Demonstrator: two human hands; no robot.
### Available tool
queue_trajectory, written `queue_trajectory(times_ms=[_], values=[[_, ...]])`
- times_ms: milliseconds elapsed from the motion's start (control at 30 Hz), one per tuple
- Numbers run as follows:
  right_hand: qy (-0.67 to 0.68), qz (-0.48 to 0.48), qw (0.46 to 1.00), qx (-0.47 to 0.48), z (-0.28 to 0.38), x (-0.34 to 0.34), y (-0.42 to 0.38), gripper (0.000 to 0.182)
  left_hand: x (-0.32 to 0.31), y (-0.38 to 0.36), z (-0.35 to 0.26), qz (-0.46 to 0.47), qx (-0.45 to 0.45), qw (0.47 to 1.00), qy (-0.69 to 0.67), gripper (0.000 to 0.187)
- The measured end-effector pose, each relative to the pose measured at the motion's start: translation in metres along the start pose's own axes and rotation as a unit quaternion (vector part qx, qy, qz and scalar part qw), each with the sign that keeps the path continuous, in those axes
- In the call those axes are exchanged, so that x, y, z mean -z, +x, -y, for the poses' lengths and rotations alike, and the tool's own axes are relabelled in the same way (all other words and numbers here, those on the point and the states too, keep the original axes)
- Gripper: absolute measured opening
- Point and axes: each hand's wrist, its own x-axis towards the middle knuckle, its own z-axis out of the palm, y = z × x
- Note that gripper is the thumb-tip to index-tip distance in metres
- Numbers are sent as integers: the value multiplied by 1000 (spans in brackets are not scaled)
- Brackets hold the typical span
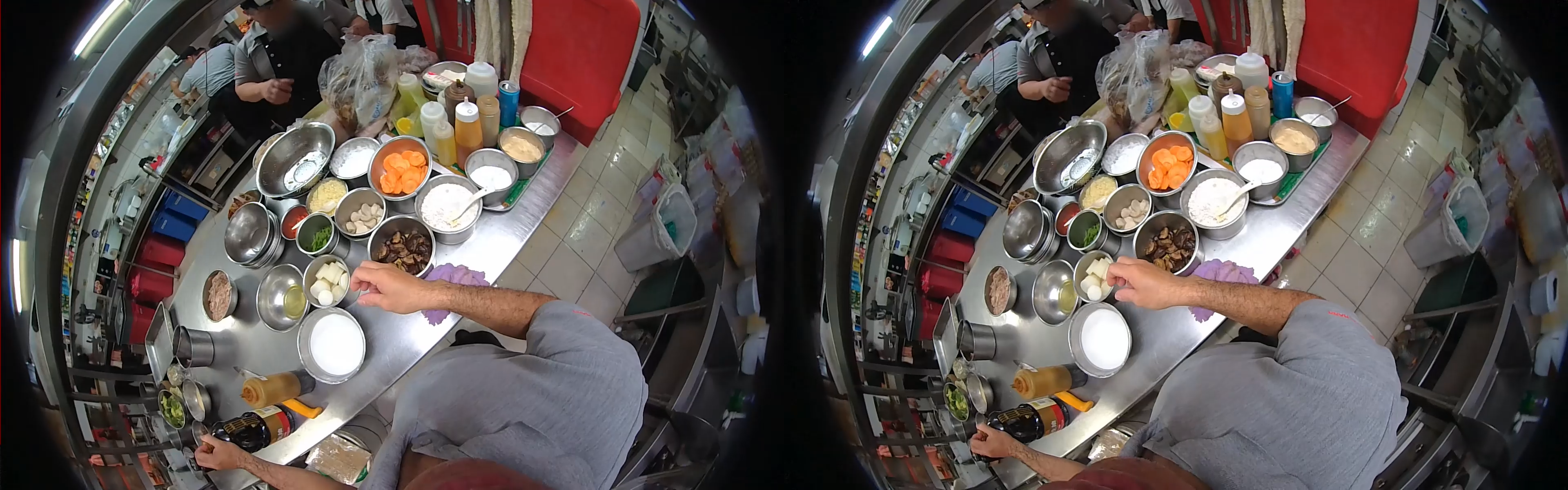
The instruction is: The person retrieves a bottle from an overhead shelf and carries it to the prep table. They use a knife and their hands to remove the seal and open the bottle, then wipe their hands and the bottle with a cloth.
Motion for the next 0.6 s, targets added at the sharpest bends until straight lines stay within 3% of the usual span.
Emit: queue_trajectory(times_ms=[400,467,533,600], values=[[-2,58,998,27,7,-19,-21,18,5,-2,-6,7,7,998,-69,31],[-15,72,997,-35,4,-19,-33,18,4,-2,-9,-1,45,999,-29,29],[-10,101,993,-58,-1,-23,-44,17,1,1,-14,-52,29,997,-44,31],[-3,148,986,-71,-1,-31,-47,16,2,-2,-13,-40,54,996,-57,27]])
